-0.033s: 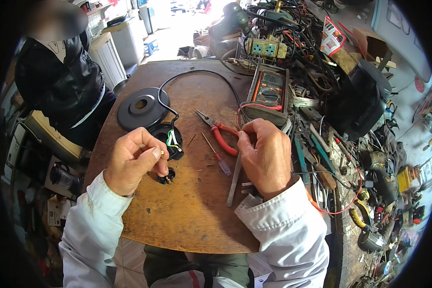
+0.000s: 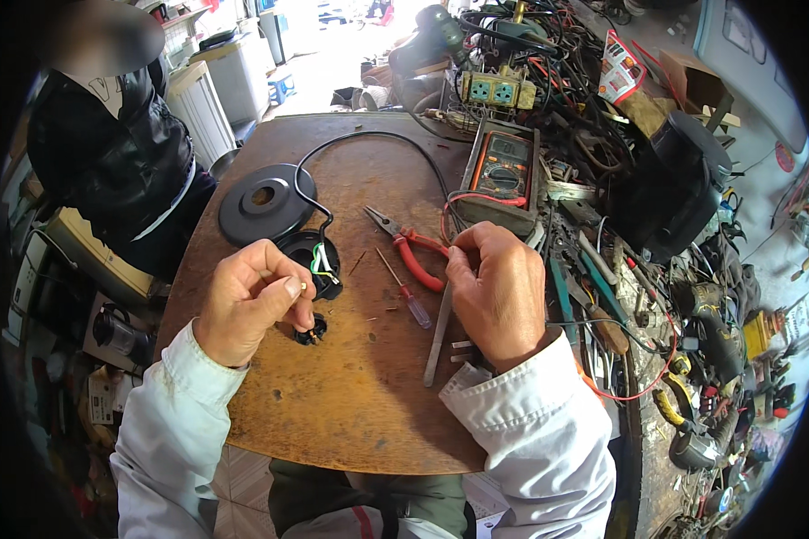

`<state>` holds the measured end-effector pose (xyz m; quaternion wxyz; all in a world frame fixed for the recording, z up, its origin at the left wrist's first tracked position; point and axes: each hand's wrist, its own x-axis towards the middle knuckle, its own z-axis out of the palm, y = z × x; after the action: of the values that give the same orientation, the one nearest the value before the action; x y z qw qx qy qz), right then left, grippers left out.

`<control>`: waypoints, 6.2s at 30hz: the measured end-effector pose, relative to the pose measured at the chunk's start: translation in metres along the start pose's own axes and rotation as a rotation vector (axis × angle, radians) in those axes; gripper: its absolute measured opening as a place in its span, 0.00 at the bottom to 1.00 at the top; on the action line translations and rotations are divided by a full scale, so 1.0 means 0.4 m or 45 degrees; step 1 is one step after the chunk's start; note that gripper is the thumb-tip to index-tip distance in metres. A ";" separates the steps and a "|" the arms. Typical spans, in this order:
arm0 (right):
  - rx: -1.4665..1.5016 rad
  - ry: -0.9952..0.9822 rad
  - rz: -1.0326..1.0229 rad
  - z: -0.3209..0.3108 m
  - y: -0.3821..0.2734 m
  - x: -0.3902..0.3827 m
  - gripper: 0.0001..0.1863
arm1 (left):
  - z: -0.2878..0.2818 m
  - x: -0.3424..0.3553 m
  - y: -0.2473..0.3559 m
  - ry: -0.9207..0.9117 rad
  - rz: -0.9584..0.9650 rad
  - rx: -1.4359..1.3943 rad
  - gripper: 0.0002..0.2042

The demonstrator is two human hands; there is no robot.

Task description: The person disassembles a small black circular electronic component on a cluttered workbench. Using a screwdriver and pliers, they remove screws, extract internal wires, and manipulate small parts. The person then uses a soldering iron to work on a wire and reassembles the component with a screwdriver.

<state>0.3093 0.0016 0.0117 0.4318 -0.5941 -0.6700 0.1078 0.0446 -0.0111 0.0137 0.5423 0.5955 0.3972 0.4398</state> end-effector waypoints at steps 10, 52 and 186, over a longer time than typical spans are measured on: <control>-0.287 -0.353 -0.252 -0.002 0.045 -0.011 0.09 | -0.004 0.006 -0.015 -0.011 0.036 -0.014 0.07; 0.804 -0.288 -0.034 -0.005 -0.034 -0.030 0.10 | -0.004 0.002 -0.012 0.065 0.044 0.099 0.04; 1.568 -0.384 0.187 0.092 -0.039 -0.078 0.11 | 0.012 -0.001 -0.023 -0.098 -0.163 -0.325 0.13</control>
<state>0.2699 -0.0169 -0.0143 0.5866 -0.2597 -0.4963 0.5849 0.0490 -0.0119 0.0042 0.6555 0.5116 0.3540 0.4281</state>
